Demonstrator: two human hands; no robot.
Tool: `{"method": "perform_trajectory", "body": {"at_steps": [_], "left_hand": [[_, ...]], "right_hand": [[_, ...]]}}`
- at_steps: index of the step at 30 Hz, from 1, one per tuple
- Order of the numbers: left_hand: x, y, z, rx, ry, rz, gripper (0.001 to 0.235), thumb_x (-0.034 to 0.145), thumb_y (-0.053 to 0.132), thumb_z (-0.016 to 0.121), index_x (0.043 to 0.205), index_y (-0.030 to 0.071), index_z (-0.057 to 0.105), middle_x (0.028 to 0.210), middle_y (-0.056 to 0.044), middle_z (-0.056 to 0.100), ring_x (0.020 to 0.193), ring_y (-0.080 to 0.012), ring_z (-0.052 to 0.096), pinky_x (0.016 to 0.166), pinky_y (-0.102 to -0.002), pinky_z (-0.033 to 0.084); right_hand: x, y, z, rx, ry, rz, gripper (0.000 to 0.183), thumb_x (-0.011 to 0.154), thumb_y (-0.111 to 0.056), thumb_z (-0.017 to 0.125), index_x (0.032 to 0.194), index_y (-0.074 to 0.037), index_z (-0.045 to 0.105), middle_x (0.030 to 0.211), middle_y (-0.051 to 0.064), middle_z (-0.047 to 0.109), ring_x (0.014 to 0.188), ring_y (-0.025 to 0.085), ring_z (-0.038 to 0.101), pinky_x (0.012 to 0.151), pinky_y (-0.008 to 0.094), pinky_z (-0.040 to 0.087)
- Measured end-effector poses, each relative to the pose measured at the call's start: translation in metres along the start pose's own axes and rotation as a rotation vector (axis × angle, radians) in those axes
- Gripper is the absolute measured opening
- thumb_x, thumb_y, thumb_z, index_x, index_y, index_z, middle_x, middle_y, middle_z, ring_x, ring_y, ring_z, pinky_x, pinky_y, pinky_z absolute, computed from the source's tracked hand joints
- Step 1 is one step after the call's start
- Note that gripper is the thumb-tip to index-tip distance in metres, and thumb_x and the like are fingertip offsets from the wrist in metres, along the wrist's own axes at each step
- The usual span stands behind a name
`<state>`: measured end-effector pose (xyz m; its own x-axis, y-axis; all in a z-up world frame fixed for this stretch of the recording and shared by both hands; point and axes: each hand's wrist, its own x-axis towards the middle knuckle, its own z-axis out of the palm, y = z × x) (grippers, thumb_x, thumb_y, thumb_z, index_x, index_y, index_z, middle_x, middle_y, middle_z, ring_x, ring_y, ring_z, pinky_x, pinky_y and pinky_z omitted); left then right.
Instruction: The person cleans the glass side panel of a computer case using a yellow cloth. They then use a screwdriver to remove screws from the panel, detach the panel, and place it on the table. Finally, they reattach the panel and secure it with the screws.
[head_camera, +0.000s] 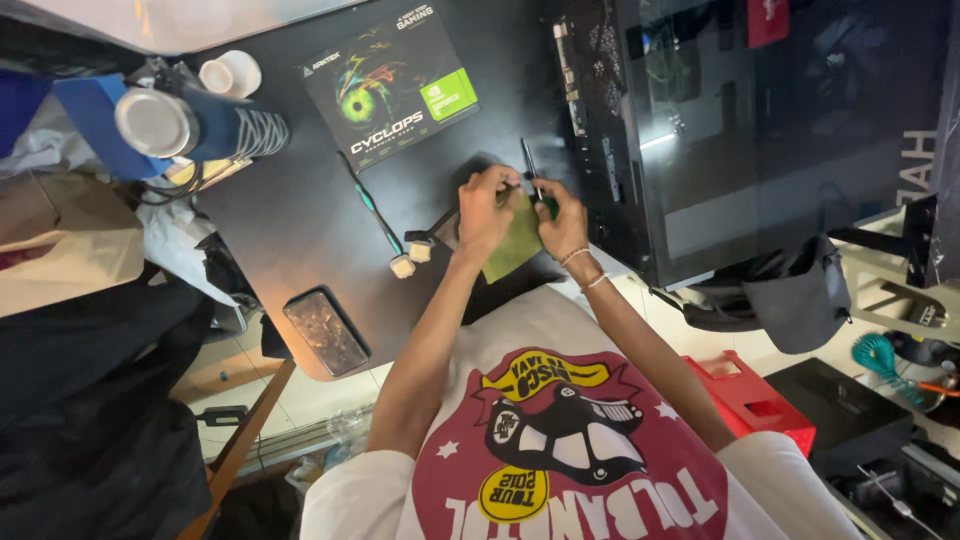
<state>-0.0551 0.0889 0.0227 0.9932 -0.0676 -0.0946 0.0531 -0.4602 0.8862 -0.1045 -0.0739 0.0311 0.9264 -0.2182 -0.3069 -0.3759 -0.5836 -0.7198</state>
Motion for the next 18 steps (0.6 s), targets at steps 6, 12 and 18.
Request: {"method": "perform_trajectory", "body": {"at_steps": [6, 12, 18], "left_hand": [[-0.022, -0.013, -0.04, -0.071, 0.025, -0.13, 0.016, 0.09, 0.019, 0.086, 0.1, 0.026, 0.077, 0.09, 0.005, 0.081, 0.09, -0.0154, 0.077, 0.085, -0.032, 0.065], [-0.05, -0.045, -0.086, 0.02, 0.177, -0.226, 0.019, 0.091, 0.019, 0.088, 0.106, 0.018, 0.076, 0.099, -0.003, 0.081, 0.097, -0.0244, 0.076, 0.089, -0.039, 0.064], [-0.07, -0.045, -0.134, 0.403, 0.338, -0.275, 0.029, 0.085, 0.017, 0.088, 0.102, 0.027, 0.067, 0.098, 0.008, 0.079, 0.103, -0.0213, 0.072, 0.095, -0.041, 0.052]], "right_hand": [[-0.009, -0.043, -0.007, 0.149, -0.052, -0.123, 0.045, 0.098, 0.009, 0.063, 0.131, -0.018, 0.076, 0.121, 0.01, 0.081, 0.116, 0.031, 0.075, 0.104, 0.046, 0.057], [-0.006, -0.074, 0.028, 0.244, -0.344, -0.187, 0.044, 0.097, 0.013, 0.061, 0.126, -0.017, 0.079, 0.119, 0.006, 0.08, 0.107, 0.023, 0.077, 0.091, 0.036, 0.062], [0.006, -0.087, 0.073, 0.071, -0.509, -0.3, 0.043, 0.093, 0.008, 0.067, 0.129, -0.013, 0.077, 0.121, 0.018, 0.079, 0.12, 0.038, 0.072, 0.105, 0.052, 0.057]]}}
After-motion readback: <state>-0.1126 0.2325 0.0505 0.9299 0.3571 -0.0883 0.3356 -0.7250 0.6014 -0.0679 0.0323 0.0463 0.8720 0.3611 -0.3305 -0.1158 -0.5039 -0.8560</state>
